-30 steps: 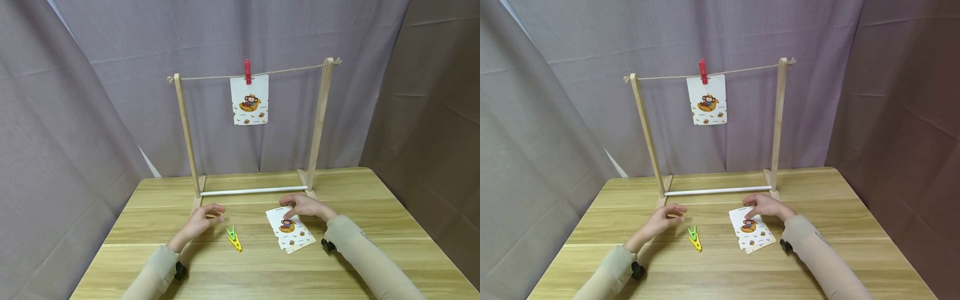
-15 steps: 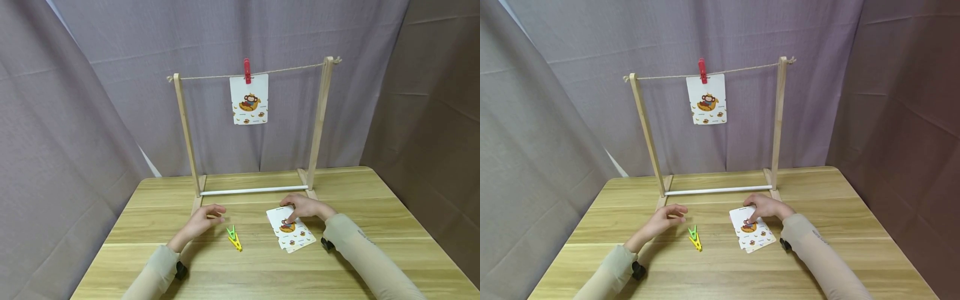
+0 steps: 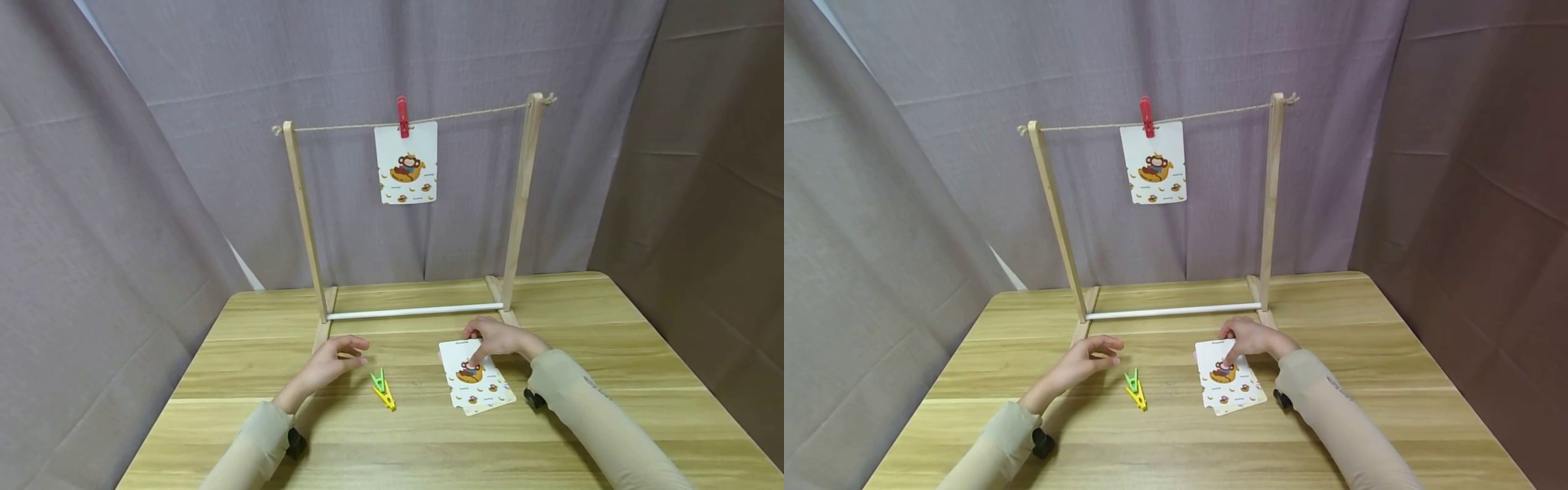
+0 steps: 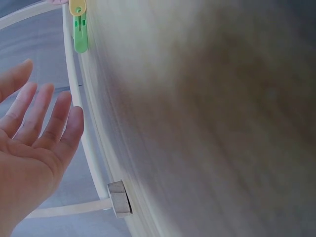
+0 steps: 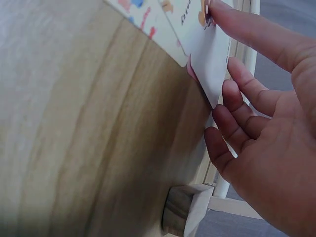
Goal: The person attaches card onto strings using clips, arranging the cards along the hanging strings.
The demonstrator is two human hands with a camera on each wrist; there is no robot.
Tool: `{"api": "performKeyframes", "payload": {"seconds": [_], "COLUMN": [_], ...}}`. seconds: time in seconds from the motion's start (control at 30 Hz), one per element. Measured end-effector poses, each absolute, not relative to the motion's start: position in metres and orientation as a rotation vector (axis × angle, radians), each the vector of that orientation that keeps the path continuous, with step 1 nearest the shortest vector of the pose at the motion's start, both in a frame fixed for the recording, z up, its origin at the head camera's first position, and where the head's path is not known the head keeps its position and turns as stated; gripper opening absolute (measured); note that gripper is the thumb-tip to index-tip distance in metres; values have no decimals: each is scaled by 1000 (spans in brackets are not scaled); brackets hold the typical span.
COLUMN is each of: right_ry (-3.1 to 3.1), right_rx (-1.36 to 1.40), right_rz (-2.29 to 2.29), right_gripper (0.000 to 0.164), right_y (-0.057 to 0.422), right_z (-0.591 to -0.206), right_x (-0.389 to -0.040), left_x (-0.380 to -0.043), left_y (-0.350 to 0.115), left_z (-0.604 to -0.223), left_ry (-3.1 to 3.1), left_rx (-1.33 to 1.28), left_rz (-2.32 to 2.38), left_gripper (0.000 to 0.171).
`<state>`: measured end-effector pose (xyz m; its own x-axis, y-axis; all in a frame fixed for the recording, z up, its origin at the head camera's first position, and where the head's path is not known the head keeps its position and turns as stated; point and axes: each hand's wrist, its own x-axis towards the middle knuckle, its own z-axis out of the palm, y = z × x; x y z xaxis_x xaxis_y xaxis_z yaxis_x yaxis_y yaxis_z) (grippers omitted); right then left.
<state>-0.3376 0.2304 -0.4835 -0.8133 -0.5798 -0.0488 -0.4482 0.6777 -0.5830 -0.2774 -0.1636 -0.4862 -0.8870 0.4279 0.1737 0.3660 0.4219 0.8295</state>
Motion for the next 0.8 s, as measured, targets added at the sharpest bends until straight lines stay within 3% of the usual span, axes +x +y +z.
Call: {"api": "performKeyframes", "payload": {"seconds": [0.8], "right_ry": [2639], "right_rx": [-790], "right_rz": [-899], "right_gripper": [53], "right_y": [233], "right_z": [-486], "right_x": [-336], "left_x": [-282], "left_y": [-161], "left_z": [-479], "left_ry": [2573], "left_rx": [721], "left_rz": [1416], "left_gripper": [33]}}
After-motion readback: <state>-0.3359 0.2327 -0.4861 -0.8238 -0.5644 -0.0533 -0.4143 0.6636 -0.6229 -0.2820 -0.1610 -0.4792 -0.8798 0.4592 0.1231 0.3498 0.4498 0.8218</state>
